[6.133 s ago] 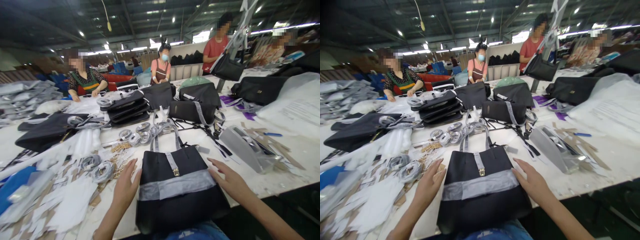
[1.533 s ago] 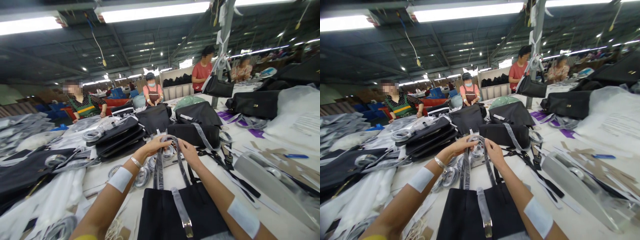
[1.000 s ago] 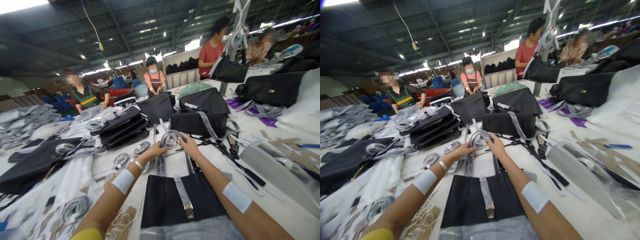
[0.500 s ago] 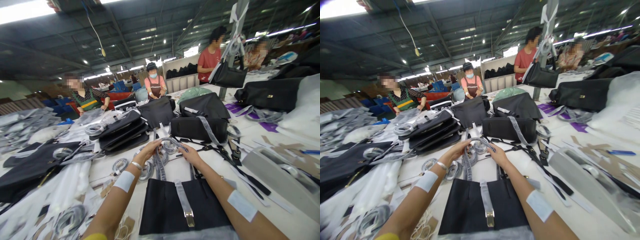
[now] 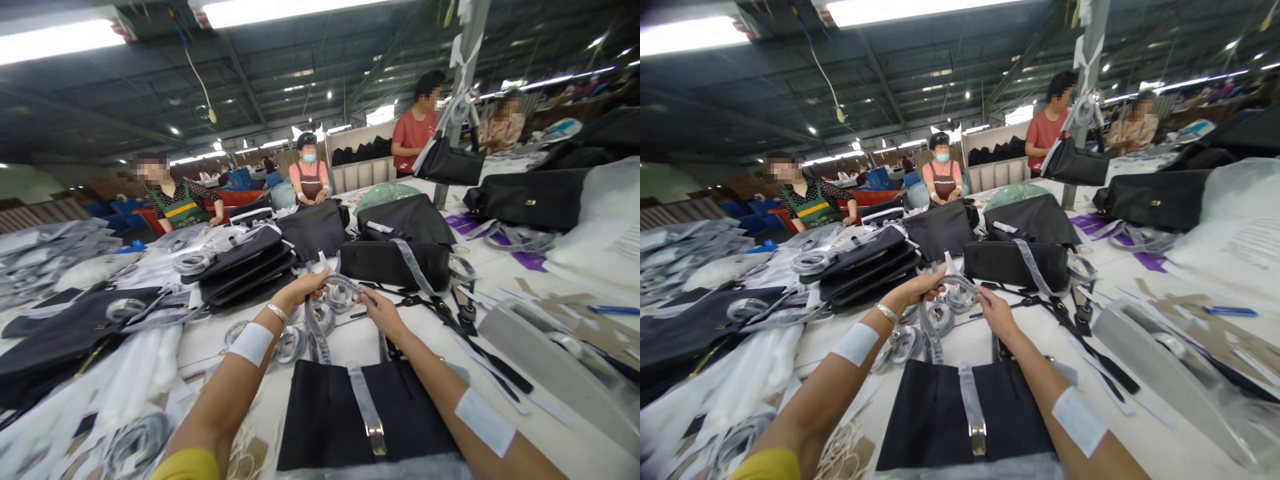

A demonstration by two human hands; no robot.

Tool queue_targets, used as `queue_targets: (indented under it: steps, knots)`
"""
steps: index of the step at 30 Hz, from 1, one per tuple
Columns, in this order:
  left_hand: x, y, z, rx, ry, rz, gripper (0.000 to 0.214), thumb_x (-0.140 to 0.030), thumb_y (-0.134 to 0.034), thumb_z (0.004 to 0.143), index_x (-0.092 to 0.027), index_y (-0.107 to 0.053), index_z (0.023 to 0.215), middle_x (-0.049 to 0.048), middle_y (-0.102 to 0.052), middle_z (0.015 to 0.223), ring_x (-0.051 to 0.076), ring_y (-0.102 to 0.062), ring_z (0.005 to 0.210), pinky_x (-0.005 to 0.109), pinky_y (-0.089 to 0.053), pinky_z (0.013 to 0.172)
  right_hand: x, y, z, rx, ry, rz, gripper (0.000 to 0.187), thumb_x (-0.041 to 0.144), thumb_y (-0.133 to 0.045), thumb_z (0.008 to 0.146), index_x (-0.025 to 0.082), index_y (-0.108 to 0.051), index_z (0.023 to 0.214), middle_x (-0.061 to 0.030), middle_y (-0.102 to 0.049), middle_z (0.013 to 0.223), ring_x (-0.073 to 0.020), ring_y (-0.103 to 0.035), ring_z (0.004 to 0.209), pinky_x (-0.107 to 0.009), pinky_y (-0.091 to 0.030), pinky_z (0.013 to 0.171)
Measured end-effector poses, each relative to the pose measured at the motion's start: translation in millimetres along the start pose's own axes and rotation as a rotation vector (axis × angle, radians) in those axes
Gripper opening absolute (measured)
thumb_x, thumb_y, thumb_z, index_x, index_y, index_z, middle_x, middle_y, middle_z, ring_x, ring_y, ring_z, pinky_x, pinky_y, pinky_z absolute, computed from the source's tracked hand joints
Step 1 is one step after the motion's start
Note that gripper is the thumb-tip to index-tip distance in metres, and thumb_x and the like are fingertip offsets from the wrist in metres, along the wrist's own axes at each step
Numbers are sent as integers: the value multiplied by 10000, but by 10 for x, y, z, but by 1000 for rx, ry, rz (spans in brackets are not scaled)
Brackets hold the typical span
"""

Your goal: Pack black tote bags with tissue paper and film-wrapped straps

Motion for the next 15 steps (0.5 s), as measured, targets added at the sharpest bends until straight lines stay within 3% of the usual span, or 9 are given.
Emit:
queue_targets:
  steps: [4,6,9,12,15]
  knots:
    - [-124,-103,-264,41,22,-89,396,-489,-609,910,-108,-657,814,-45,-445,522,52,-323,411,164,-270,388,251,85,-40,-8,85,-43,445,414,-394,975,220,-574,1332,-43,-734,935,-191,-644,629,-326,-533,661]
    - [-203,-181,-392,30,-27,-137,316,-402,-655,895,-112,-622,775,-31,-493,570,56,-403,457,166,-359,442,464,202,-115,-43,146,-91,458,415,-420,977,209,-539,1368,-88,-699,1126,-239,-673,886,-383,-525,843]
    - [-279,-307,-563,-22,-141,-195,298,-382,-670,880,-124,-582,758,-12,-547,657,51,-449,508,162,-393,496,819,287,-304,-48,259,-163,457,406,-458,978,192,-524,1375,-131,-564,1362,-289,-502,1257,-449,-367,1087]
    - [-282,-389,-687,-91,-238,-210,335,-442,-662,860,-138,-573,750,-23,-537,646,38,-387,473,158,-321,459,1046,22,-462,129,344,-230,287,314,-485,978,226,-659,1188,-108,-664,1186,-255,-576,1152,-401,-416,1043]
    - [-243,-453,-770,-139,-261,-178,389,-501,-670,806,-147,-563,683,-39,-486,546,46,-341,438,174,-269,436,1100,-366,-483,286,331,-348,193,244,-550,960,186,-689,1081,-112,-692,1043,-233,-641,999,-382,-494,927]
Point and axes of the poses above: each hand's wrist, its own z-axis towards the middle knuckle, its own y-axis out of the back of the hand, x = y × z, the point moved 10 cm from there along z, towards the middle knuckle
